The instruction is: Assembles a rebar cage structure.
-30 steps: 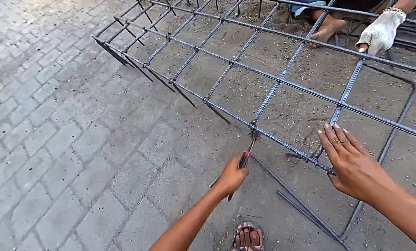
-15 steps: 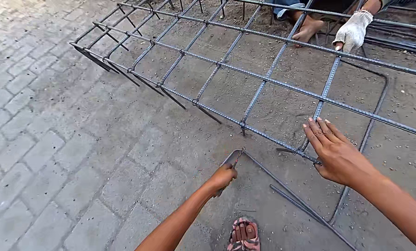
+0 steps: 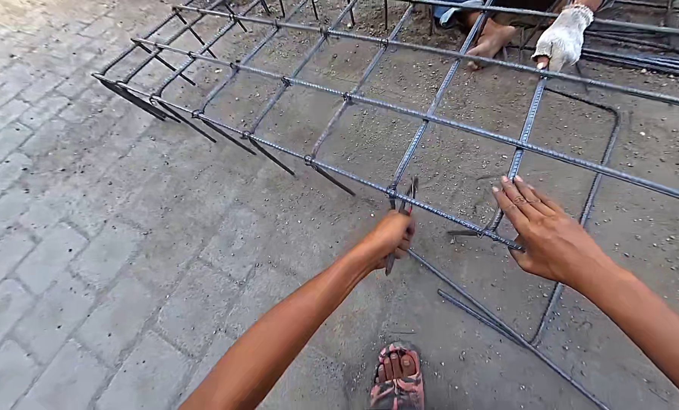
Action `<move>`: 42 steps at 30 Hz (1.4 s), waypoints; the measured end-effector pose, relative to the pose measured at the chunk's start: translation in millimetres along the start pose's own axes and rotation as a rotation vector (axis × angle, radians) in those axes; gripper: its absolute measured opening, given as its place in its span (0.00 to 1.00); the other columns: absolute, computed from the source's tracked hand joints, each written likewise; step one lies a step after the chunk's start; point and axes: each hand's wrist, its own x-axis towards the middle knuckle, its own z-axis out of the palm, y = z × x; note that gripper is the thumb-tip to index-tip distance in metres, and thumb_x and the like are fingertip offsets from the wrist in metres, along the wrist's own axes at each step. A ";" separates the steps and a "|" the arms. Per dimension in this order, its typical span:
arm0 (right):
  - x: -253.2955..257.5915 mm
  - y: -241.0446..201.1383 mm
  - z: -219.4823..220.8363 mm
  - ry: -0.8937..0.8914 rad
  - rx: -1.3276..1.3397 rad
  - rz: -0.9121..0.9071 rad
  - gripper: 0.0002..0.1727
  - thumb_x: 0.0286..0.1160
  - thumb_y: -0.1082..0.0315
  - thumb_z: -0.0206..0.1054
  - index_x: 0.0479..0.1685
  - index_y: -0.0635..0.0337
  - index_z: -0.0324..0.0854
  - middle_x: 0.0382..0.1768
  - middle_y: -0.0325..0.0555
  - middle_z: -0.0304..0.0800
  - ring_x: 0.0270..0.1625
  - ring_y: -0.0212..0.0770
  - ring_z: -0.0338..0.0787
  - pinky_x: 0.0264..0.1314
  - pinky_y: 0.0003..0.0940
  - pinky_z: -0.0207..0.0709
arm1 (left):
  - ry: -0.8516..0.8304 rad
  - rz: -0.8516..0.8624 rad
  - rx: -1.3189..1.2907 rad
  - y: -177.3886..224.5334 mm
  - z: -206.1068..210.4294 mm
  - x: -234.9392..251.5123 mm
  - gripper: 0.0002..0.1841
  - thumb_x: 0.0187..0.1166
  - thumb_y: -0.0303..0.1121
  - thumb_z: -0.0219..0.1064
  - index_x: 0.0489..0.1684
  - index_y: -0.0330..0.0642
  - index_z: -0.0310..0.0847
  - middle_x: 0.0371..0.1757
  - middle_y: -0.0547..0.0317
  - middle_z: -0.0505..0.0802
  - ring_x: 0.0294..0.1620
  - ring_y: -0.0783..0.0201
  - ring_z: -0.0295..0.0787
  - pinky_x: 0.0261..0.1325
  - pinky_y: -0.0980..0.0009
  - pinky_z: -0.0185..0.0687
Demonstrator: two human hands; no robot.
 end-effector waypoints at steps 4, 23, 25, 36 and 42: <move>-0.1 -5.5 10.1 0.024 0.030 0.055 0.65 0.30 0.67 0.85 0.87 0.75 0.60 0.89 0.71 0.58 0.91 0.67 0.61 0.88 0.59 0.60 | 0.135 0.180 0.254 -60.2 -27.8 -5.0 0.09 0.79 0.27 0.59 0.51 0.36 0.77 0.32 0.61 0.74 0.27 0.68 0.67 0.32 0.68 0.66; 6.3 -12.3 -7.9 -0.222 -0.065 0.119 0.65 0.47 0.61 0.84 0.91 0.76 0.48 0.94 0.69 0.42 0.97 0.61 0.42 0.96 0.57 0.37 | -0.040 -0.034 0.023 -121.3 81.2 -9.4 0.17 0.94 0.33 0.51 0.74 0.34 0.70 0.29 0.57 0.83 0.17 0.69 0.80 0.23 0.73 0.81; 8.7 -9.2 -12.2 -0.285 -0.031 0.100 0.65 0.48 0.62 0.84 0.91 0.77 0.47 0.93 0.71 0.41 0.97 0.61 0.40 0.97 0.53 0.35 | -0.075 -0.019 0.170 -116.0 86.2 -5.1 0.20 0.95 0.33 0.47 0.79 0.35 0.69 0.37 0.54 0.87 0.23 0.67 0.84 0.30 0.70 0.84; 8.2 -1.9 -21.8 -0.351 0.059 0.068 0.63 0.55 0.60 0.81 0.93 0.74 0.44 0.94 0.71 0.38 0.97 0.62 0.36 0.96 0.58 0.29 | 0.041 0.192 0.687 -135.8 104.3 -8.9 0.24 0.92 0.33 0.51 0.82 0.30 0.70 0.65 0.31 0.87 0.61 0.37 0.88 0.70 0.46 0.78; 7.8 1.7 -23.3 -0.352 0.147 0.076 0.64 0.53 0.64 0.83 0.94 0.71 0.42 0.95 0.66 0.36 0.98 0.58 0.34 0.97 0.49 0.37 | 0.055 0.207 0.492 -154.6 115.0 -5.3 0.21 0.91 0.31 0.52 0.74 0.25 0.75 0.57 0.31 0.89 0.54 0.41 0.90 0.65 0.48 0.81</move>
